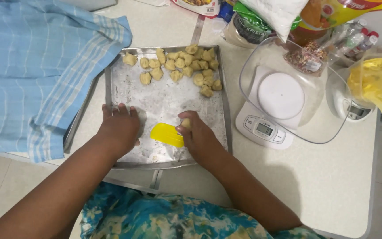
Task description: The person is weighing small portions of dough on a digital scale and then shaping them by hand on a metal tray.
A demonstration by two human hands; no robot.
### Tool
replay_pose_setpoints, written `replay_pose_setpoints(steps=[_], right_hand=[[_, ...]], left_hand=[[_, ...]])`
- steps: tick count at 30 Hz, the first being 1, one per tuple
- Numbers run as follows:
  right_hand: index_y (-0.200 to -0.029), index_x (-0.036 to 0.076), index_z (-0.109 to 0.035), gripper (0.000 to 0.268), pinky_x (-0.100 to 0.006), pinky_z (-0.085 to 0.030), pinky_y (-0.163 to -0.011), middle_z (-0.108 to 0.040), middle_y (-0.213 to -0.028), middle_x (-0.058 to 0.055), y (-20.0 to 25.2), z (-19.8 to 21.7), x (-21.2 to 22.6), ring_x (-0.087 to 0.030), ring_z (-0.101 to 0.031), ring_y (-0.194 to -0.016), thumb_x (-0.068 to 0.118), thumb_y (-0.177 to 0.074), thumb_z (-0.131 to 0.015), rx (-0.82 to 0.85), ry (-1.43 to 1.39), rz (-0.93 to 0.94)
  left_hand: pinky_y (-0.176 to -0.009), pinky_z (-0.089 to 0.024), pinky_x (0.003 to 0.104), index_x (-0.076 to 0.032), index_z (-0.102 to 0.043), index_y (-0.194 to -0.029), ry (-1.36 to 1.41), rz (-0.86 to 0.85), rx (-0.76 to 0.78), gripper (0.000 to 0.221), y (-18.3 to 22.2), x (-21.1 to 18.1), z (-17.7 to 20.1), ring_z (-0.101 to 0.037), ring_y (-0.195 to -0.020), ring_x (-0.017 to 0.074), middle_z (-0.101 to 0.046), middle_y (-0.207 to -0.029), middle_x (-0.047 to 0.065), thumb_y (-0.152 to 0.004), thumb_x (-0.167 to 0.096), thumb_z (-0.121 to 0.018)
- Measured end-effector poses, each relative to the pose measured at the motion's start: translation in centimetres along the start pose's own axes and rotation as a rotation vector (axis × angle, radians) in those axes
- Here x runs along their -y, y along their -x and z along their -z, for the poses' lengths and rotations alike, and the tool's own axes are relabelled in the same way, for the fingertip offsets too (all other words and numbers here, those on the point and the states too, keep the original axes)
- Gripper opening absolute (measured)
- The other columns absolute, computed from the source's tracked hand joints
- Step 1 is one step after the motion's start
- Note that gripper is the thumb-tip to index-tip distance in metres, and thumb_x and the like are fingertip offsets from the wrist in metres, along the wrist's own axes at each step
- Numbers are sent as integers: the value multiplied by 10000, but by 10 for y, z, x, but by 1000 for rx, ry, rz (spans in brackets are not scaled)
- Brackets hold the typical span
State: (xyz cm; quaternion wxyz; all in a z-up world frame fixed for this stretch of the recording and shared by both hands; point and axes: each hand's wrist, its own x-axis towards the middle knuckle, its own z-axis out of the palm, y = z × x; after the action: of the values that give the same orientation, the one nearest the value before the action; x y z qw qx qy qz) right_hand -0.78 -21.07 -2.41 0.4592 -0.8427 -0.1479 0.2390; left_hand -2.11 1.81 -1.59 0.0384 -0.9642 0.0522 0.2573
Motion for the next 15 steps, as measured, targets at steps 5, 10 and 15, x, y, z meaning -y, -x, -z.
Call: replay_pose_setpoints(steps=[5,10,15], right_hand=[[-1374,135,-502,386,-472,-557,-919,-694,-1038,-180,-5,7,17,-354,-740,-945,363,-1087,-380,137,55,-66],[-1348,105,-552,371,-474,-564,-912,-692,-1027,-233,-7,10,11,-380,-737,-907,300,-1083,-380,180,-1,-53],[-1336,126,-568,347,-435,-574,-895,-693,-1027,-197,-14,14,-3,-342,-736,-923,285,-1096,-375,149,168,11]], left_hand=[[-1153,-230,697,131,-504,-1420,-13,8,18,827,3,-3,11,-601,-1243,535,-587,-1314,418,-772,-238,-862],[-1160,-227,697,119,-489,-1438,-8,25,38,832,4,-4,11,-582,-1271,537,-565,-1350,417,-782,-246,-849],[-1171,-222,693,107,-492,-1441,3,33,44,796,6,-6,16,-571,-1297,526,-559,-1373,406,-800,-222,-830]])
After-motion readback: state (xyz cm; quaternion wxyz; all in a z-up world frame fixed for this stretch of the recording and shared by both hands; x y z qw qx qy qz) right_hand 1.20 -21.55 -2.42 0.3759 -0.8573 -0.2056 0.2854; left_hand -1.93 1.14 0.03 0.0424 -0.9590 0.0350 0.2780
